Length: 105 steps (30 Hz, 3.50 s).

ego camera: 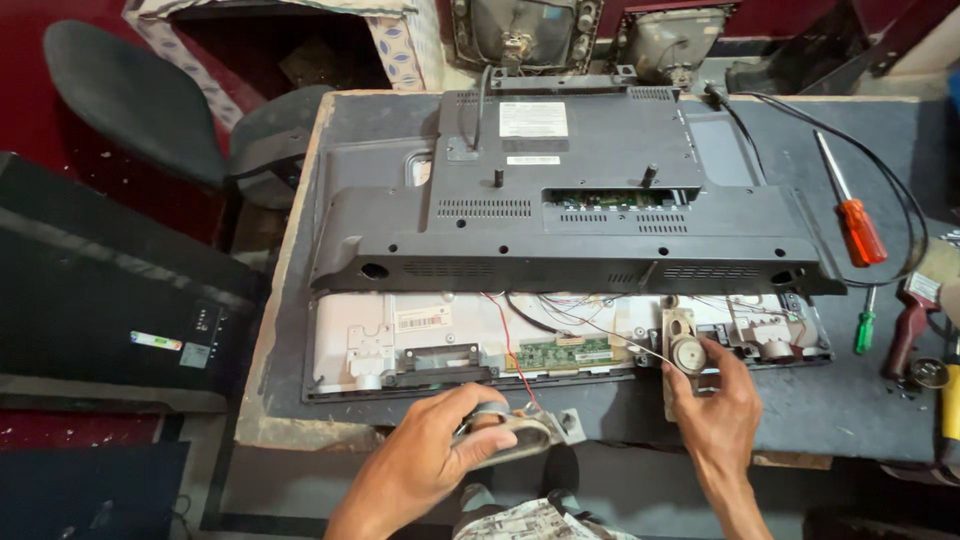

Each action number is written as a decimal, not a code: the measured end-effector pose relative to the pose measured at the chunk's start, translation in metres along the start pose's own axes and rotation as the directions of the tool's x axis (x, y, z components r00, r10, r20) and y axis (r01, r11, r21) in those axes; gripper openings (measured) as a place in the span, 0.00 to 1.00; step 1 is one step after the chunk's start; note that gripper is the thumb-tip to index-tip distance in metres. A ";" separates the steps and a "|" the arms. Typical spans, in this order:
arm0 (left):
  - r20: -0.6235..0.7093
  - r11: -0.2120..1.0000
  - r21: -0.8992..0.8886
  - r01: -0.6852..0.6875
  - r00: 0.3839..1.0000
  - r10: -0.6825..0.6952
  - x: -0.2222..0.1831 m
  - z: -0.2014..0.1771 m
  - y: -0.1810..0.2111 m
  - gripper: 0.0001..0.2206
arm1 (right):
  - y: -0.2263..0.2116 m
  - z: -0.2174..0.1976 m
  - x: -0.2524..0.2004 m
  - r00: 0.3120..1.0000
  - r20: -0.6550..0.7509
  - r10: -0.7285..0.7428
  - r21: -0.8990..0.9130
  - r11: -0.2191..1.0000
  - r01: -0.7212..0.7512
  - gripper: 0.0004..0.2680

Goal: The person is working on the back of a flat-screen television, repeatedly removing and reattaching the rear casing. They manipulate internal components, including wires and a circuit board, while the TV is positioned on a workbench.

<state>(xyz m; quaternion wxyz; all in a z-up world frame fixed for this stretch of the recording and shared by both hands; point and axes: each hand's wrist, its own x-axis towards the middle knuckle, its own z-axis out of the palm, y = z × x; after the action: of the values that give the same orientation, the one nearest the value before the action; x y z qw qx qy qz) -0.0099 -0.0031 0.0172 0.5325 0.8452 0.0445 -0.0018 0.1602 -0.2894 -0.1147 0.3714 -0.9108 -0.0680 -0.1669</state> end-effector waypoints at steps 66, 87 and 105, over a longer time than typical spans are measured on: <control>-0.503 0.968 -0.248 0.044 0.848 -0.167 0.015 -0.087 -0.084 0.15 | -0.203 0.140 -0.110 0.563 0.721 0.405 0.641 -0.081 -0.763 0.17; -0.382 0.972 -0.229 0.044 0.915 -0.132 0.029 -0.110 -0.107 0.15 | -0.188 0.114 -0.058 0.354 0.915 0.196 0.262 0.382 -0.887 0.11; -0.355 0.956 -0.283 0.084 0.916 -0.186 0.028 -0.107 -0.135 0.16 | -0.167 0.136 0.011 0.364 0.900 -0.238 0.314 0.935 -0.165 0.12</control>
<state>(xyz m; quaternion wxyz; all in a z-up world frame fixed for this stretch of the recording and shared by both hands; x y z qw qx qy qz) 0.0030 0.1531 -0.0600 0.6193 0.7468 0.2048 0.1299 0.1637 -0.0751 -0.0927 0.4204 -0.7604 -0.3147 0.3821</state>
